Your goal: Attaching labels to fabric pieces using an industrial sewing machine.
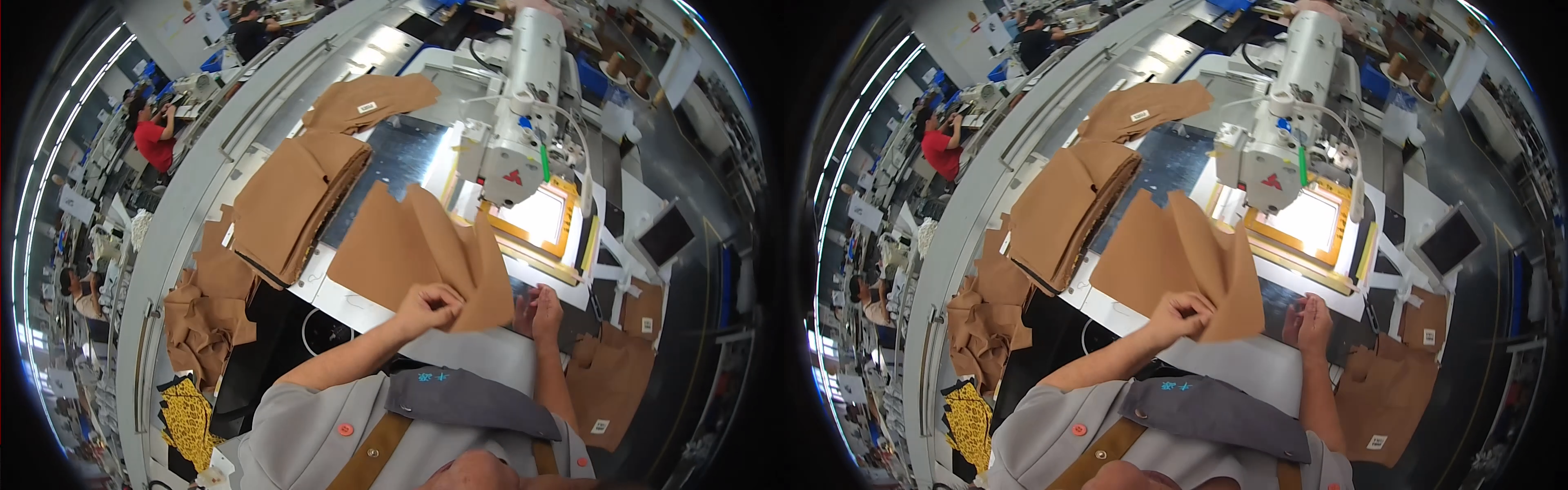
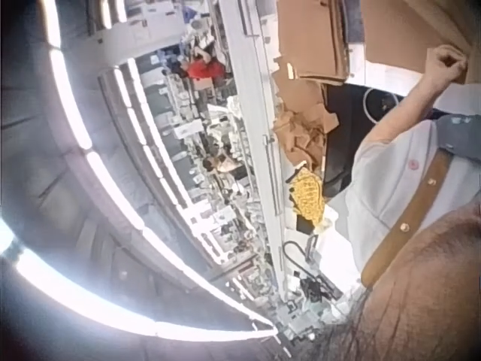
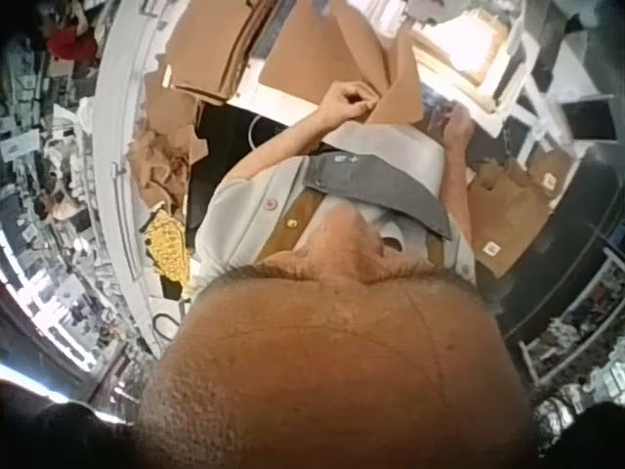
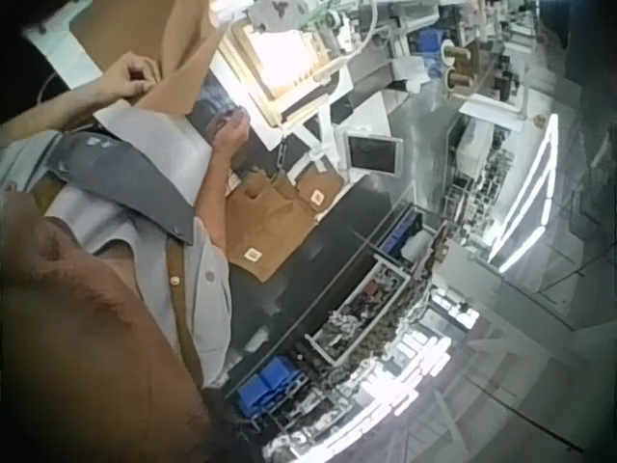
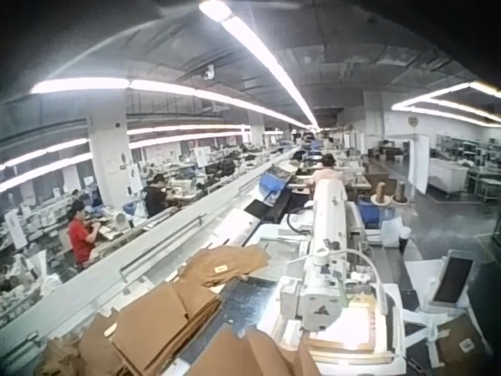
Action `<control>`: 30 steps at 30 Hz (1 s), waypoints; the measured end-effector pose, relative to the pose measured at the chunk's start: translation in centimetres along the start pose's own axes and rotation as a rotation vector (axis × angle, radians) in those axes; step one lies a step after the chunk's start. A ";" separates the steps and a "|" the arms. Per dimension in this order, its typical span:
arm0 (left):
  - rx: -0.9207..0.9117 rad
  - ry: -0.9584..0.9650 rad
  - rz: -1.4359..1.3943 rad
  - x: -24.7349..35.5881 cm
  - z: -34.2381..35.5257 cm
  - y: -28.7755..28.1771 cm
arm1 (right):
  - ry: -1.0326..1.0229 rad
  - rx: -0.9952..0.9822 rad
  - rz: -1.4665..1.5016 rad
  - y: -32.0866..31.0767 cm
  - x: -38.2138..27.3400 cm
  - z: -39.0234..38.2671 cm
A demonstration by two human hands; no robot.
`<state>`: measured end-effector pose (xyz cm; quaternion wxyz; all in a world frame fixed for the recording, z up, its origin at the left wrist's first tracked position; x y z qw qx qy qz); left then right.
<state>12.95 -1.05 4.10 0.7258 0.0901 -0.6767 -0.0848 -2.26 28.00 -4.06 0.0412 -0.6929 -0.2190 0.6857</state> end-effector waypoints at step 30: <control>-0.641 0.295 1.429 -6.0 7.4 10.4 | 0.111 0.067 -0.503 -4.6 -2.5 -0.2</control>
Point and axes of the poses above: each hand's wrist, its own z-axis towards the middle knuckle, its own y-axis out of the palm, x = y × z, the point moved 6 cm from there along z, towards the middle knuckle, and after that the axes turned 3 degrees about z, right-handed, at the moved point
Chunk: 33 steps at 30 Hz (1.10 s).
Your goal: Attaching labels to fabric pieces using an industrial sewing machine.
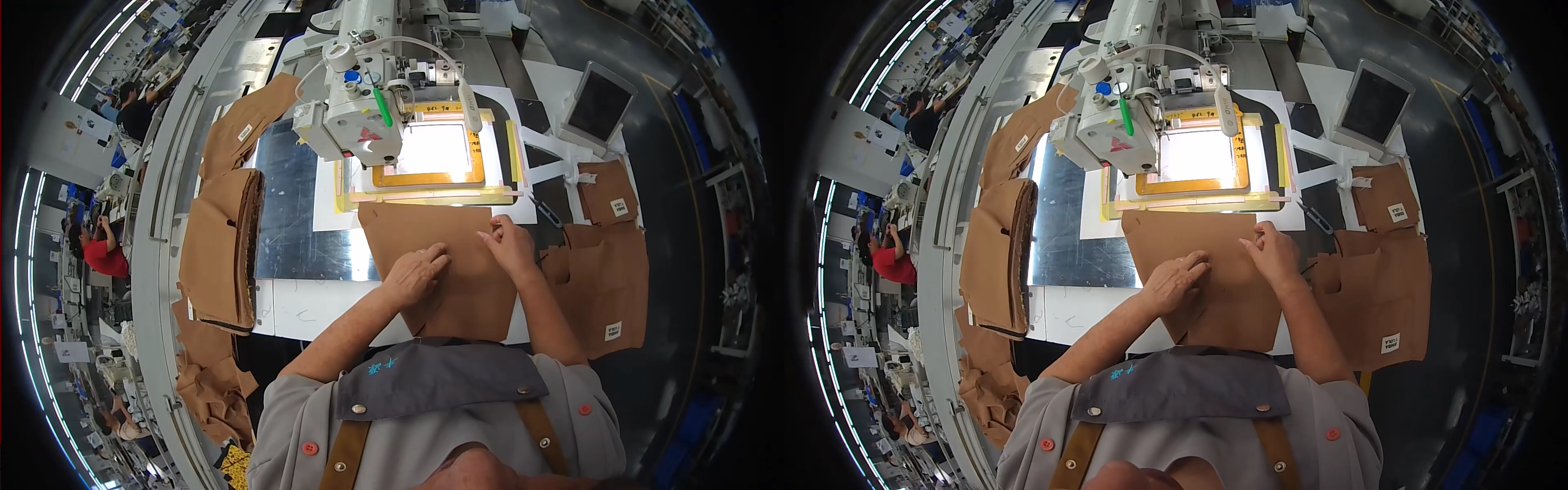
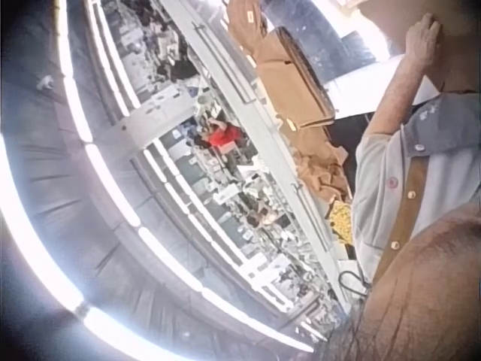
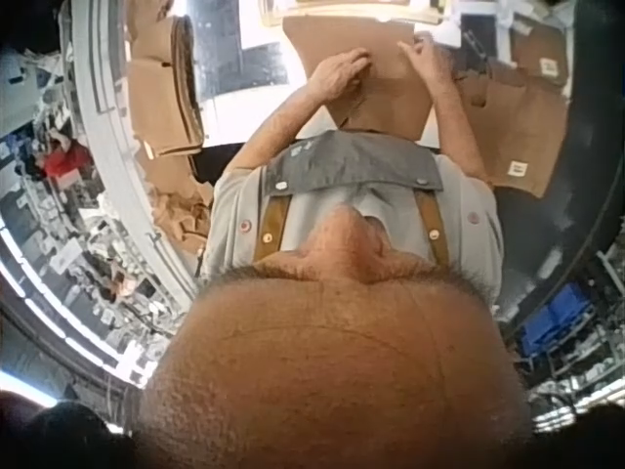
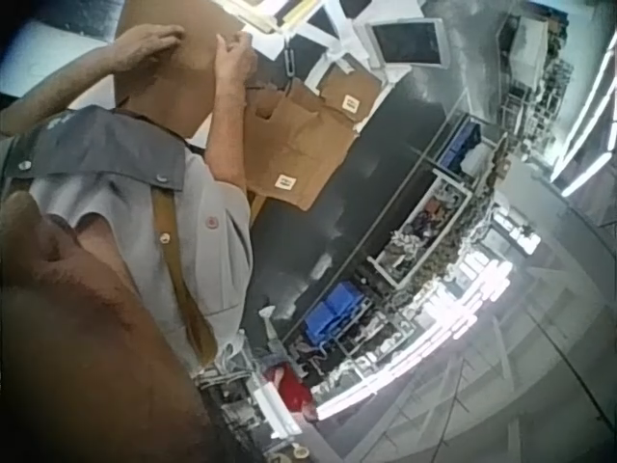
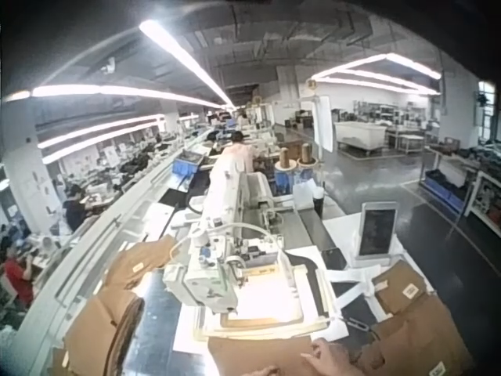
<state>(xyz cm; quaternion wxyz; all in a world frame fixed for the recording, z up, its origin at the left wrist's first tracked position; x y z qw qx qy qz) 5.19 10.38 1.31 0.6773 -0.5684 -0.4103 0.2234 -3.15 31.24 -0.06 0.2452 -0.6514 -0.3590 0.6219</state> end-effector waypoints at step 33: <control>0.450 -0.536 0.009 -15.6 -4.1 -4.7 | -0.170 0.044 0.155 2.5 -1.0 1.3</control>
Point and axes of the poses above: each hand's wrist, its own z-axis towards the middle knuckle, its own y-axis out of the palm, x = y × z, the point moved 6 cm from there along z, towards the middle knuckle, and after that the axes turned 3 degrees about z, right-handed, at the moved point
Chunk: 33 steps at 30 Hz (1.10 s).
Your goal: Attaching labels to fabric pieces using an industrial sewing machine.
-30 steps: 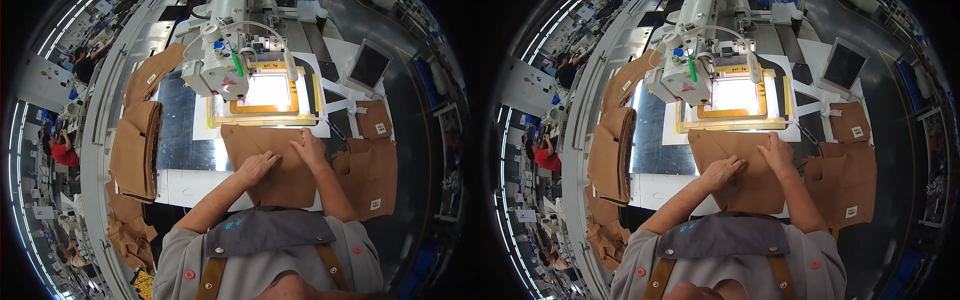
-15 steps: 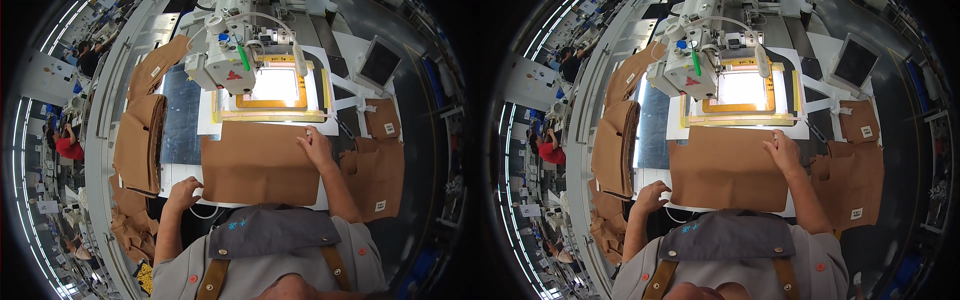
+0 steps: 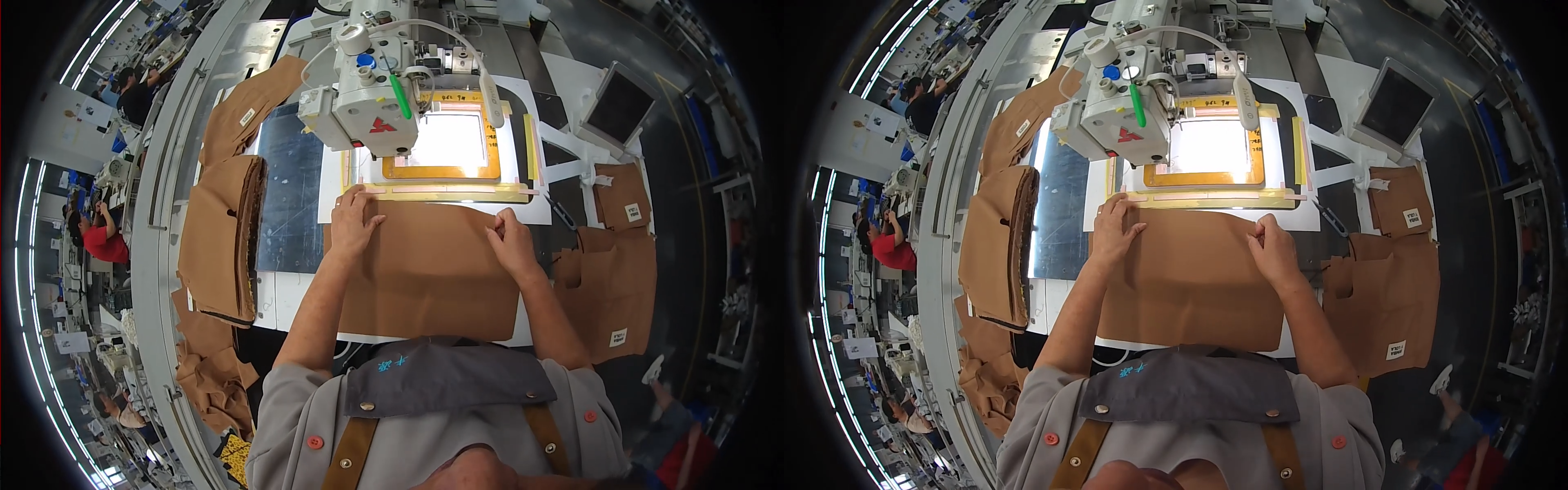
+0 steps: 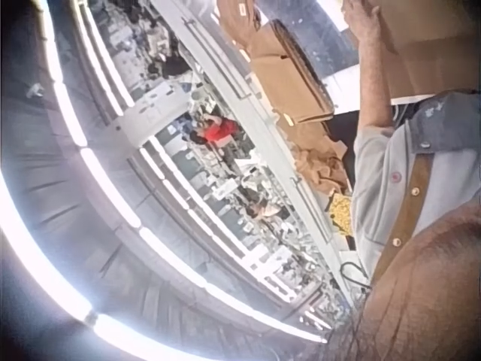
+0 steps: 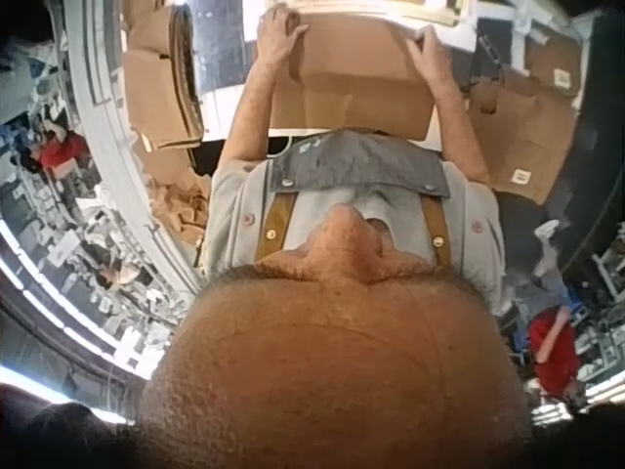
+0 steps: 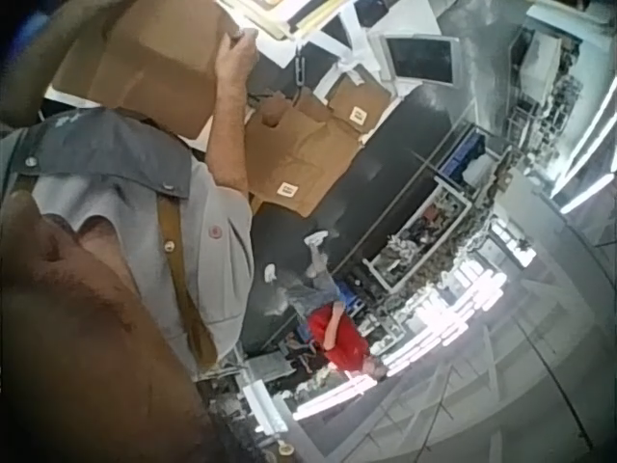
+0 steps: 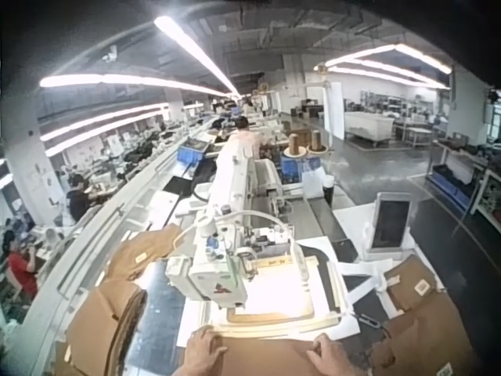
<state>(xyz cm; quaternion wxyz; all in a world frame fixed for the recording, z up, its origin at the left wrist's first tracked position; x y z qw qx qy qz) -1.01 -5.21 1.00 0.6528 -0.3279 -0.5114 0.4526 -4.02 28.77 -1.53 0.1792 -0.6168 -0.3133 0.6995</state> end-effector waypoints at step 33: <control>-0.104 -0.360 -0.352 -3.0 5.8 3.3 | -0.057 0.181 -0.306 -3.6 1.8 6.7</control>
Point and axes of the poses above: each hand's wrist, its own z-axis towards the middle knuckle, its own y-axis out of the palm, x = y × z, the point moved 6 cm from there along z, towards the middle knuckle, and after that the axes turned 3 degrees about z, right-handed, at the moved point
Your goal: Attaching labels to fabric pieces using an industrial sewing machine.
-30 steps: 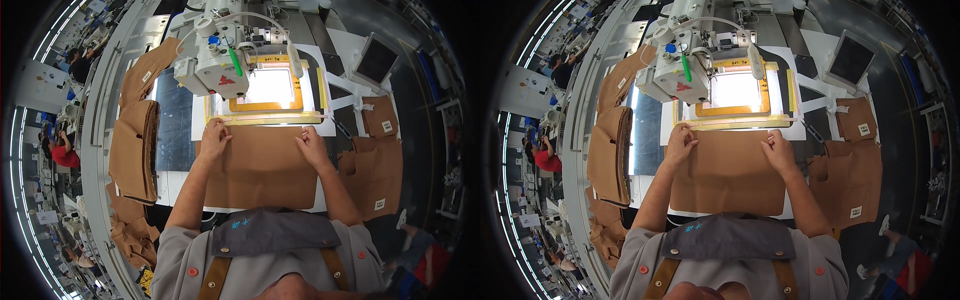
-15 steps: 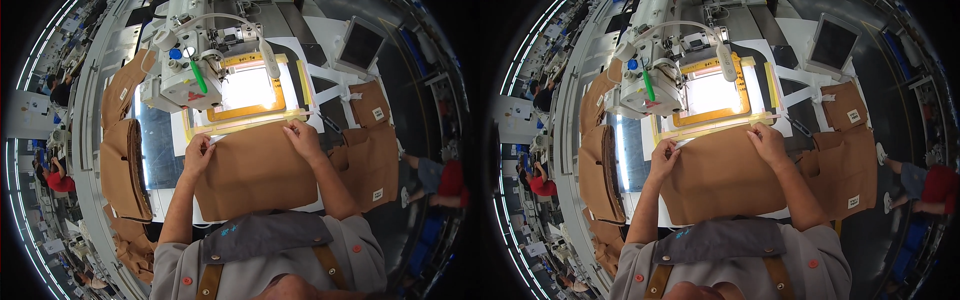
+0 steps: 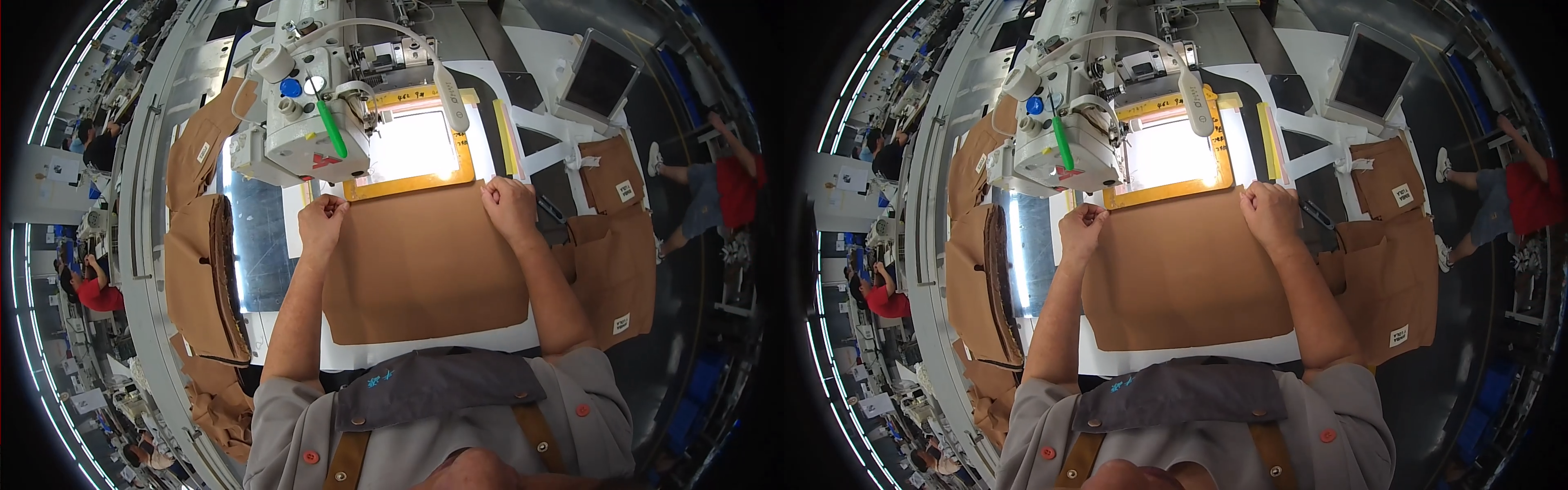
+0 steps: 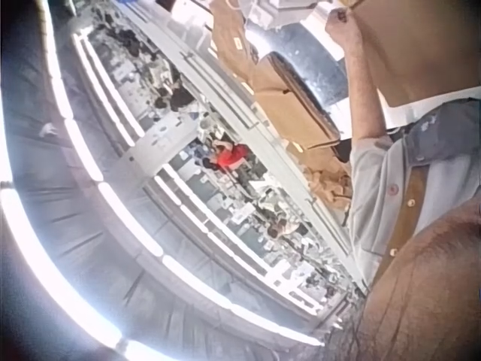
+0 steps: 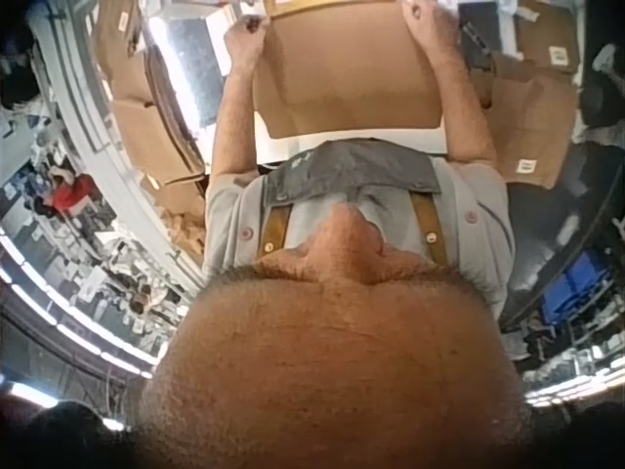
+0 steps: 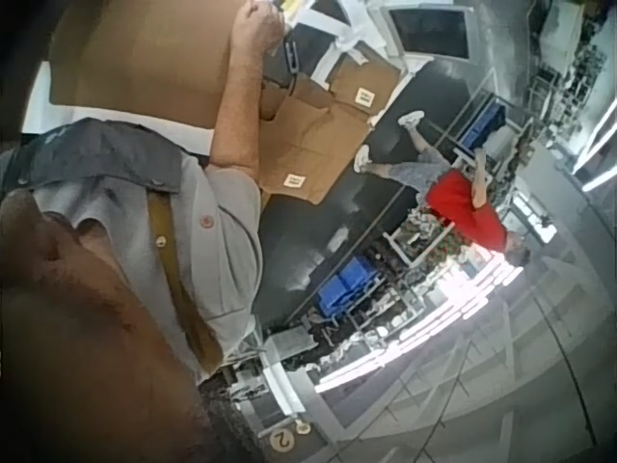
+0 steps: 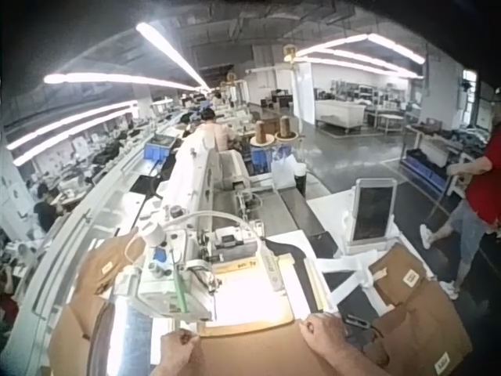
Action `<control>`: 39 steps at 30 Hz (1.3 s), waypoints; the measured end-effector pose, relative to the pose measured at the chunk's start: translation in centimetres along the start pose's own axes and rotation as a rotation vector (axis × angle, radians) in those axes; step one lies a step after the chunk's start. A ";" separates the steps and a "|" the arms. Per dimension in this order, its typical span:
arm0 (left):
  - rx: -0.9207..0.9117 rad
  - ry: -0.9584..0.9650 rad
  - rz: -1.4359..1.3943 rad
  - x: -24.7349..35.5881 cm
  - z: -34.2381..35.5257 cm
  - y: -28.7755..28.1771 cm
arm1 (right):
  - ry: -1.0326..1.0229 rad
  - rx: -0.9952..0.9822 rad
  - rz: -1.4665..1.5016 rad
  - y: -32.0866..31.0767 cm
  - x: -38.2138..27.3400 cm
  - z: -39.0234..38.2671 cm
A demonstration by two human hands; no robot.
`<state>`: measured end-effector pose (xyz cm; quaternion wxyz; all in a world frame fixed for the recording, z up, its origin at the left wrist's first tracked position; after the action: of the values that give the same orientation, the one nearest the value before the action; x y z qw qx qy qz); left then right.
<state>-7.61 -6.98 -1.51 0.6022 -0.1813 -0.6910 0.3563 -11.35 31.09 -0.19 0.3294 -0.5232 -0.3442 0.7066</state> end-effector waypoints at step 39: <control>-0.033 0.294 0.396 -4.0 5.0 1.4 | -0.169 0.314 0.182 1.0 3.8 23.3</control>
<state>-11.84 -10.19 -5.42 0.6118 -0.3729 -0.5526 0.4257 -34.91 30.36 2.03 0.3115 -0.4331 -0.2077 0.8199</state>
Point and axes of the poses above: each hand's wrist, its own z-axis towards the middle knuckle, its own y-axis out of the palm, x = y × z, the point moved 6 cm from there along z, towards the middle knuckle, and after that the axes turned 3 degrees about z, right-handed, at the moved point
